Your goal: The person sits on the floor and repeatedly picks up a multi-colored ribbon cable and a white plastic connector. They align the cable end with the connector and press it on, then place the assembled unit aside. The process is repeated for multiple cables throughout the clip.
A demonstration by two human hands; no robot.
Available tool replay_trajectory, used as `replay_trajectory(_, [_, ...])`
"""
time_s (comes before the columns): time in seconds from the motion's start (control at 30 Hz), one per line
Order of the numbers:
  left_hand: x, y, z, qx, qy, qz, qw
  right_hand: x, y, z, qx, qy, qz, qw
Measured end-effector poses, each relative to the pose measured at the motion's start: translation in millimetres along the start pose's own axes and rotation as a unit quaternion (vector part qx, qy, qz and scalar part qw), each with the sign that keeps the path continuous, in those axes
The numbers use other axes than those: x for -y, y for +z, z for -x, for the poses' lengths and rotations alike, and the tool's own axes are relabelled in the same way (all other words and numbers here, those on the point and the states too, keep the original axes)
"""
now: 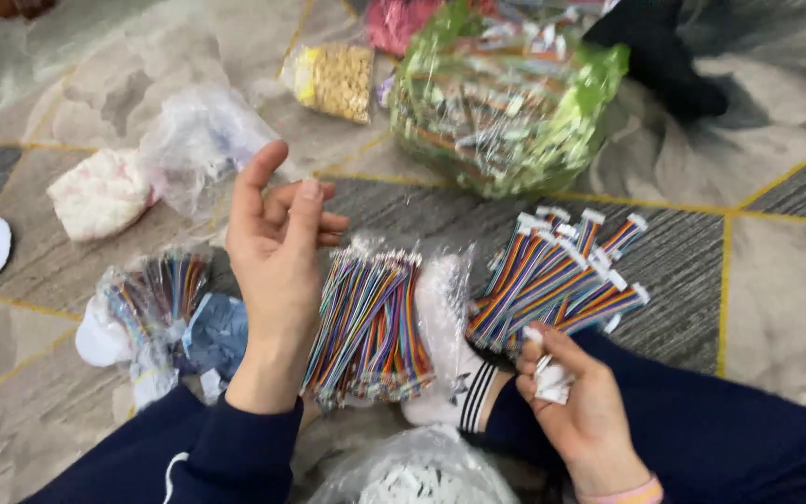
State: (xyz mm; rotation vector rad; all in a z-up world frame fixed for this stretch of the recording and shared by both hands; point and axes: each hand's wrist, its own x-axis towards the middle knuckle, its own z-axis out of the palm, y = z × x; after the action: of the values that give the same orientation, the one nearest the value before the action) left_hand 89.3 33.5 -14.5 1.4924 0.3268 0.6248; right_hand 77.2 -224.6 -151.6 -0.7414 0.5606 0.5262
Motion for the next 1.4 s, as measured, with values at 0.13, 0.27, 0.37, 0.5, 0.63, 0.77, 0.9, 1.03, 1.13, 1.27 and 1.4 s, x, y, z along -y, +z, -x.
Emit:
replay_trajectory(0.13, [14.5, -26.2, 22.7, 0.004, -0.033, -0.053, 0.998, -4.5, -6.5, 4.3, 0.042, 0.015, -0.040, 0.998])
replay_trajectory(0.27, [22.5, -59.9, 44.9, 0.193, -0.098, -0.418, 0.883, -6.6, -13.8, -6.0, 0.075, 0.037, -0.021, 0.996])
replay_trajectory(0.37, [27.8, -77.0, 61.6, 0.235, -0.163, -0.507, 0.813, -5.6, -7.2, -7.4, 0.072, 0.038, 0.000, 0.997])
replay_trajectory(0.5, [38.1, -88.6, 79.6, 0.258, -0.182, -0.527, 0.789, -8.8, -7.0, -2.9, 0.066, 0.037, 0.026, 0.997])
replay_trajectory(0.63, [33.9, -85.7, 80.8, 0.262, -0.166, -0.526, 0.792, -7.9, -3.3, 0.5, 0.043, 0.050, 0.041, 0.997])
replay_trajectory(0.77, [29.8, -85.2, 83.2, 0.230, -0.136, -0.533, 0.803, -5.7, 10.6, 12.3, 0.054, 0.064, 0.085, 0.993])
replay_trajectory(0.9, [20.6, -83.0, 79.1, 0.197, -0.136, -0.515, 0.823, -13.0, -16.5, -6.8, 0.116, 0.073, 0.108, 0.985])
replay_trajectory(1.03, [0.4, -77.1, 74.9, 0.184, -0.143, -0.477, 0.847, -14.5, -12.7, -4.3, 0.092, 0.083, 0.139, 0.983])
replay_trajectory(1.13, [-7.8, -72.5, 71.8, 0.198, -0.137, -0.437, 0.866, -16.8, -9.0, 1.7, 0.074, 0.074, 0.158, 0.982])
replay_trajectory(1.27, [4.5, -76.7, 68.4, 0.146, -0.217, -0.287, 0.922, -23.4, -9.8, 1.6, 0.090, 0.088, 0.164, 0.978])
replay_trajectory(1.4, [8.6, -75.8, 72.1, 0.080, -0.329, -0.037, 0.940, -32.1, -4.2, 5.9, 0.133, 0.125, 0.174, 0.968])
